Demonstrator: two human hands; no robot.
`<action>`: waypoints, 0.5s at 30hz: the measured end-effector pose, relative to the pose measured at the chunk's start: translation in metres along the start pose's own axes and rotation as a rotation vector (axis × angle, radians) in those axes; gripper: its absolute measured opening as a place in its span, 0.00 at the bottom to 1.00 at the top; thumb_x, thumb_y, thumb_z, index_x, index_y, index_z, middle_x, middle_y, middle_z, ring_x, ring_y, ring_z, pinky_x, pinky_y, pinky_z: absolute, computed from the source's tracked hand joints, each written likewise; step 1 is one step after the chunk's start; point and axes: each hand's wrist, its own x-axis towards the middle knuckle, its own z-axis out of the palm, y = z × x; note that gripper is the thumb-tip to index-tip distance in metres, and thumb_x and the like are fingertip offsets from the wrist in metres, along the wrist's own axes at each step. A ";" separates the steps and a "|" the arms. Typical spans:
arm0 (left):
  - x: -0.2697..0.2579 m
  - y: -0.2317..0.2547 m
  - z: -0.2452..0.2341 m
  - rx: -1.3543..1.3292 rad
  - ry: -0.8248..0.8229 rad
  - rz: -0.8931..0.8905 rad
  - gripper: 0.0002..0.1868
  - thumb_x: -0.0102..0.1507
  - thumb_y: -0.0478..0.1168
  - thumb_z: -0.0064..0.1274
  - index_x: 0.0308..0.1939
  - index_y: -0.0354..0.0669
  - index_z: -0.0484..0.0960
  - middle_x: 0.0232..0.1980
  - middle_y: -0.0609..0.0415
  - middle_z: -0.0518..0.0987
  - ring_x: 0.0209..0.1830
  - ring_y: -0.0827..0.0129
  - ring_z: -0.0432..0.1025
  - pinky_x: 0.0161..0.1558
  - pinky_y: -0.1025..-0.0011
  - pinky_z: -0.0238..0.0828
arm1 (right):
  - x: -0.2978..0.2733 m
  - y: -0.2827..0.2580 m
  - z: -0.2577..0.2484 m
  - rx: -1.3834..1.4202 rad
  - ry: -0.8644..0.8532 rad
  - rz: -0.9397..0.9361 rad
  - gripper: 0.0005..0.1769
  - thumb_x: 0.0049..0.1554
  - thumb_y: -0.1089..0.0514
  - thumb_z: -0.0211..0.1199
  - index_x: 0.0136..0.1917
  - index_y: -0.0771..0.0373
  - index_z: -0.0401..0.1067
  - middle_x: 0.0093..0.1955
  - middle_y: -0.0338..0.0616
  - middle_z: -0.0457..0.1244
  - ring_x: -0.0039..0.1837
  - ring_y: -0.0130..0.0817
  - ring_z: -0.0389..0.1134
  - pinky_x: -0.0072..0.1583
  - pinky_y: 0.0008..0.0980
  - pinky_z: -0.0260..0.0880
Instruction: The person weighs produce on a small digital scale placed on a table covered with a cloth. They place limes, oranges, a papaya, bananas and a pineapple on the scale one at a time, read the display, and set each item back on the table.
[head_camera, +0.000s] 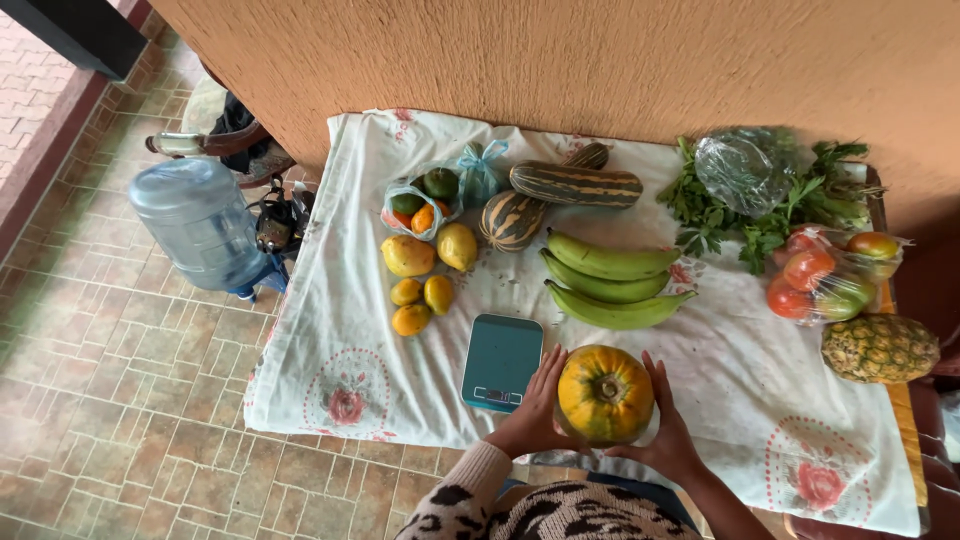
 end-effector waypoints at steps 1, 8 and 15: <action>0.004 0.000 -0.002 0.000 -0.002 0.001 0.84 0.42 0.61 0.78 0.84 0.37 0.32 0.88 0.34 0.34 0.88 0.41 0.28 0.80 0.41 0.34 | 0.003 -0.004 0.002 0.000 0.002 0.001 0.87 0.30 0.46 0.85 0.83 0.48 0.22 0.86 0.48 0.31 0.83 0.48 0.42 0.75 0.50 0.54; 0.013 0.003 -0.004 -0.166 0.105 0.025 0.84 0.38 0.63 0.78 0.85 0.36 0.40 0.86 0.34 0.47 0.87 0.39 0.43 0.83 0.46 0.44 | 0.014 -0.030 0.009 0.019 0.009 0.251 0.86 0.23 0.50 0.88 0.82 0.52 0.36 0.81 0.45 0.46 0.80 0.43 0.50 0.74 0.46 0.57; 0.023 0.013 -0.001 -0.115 0.124 0.052 0.81 0.39 0.55 0.82 0.84 0.37 0.42 0.84 0.35 0.54 0.86 0.38 0.47 0.83 0.47 0.41 | 0.018 -0.032 0.009 -0.011 0.127 0.249 0.79 0.23 0.49 0.88 0.80 0.59 0.47 0.73 0.46 0.58 0.73 0.40 0.61 0.70 0.42 0.63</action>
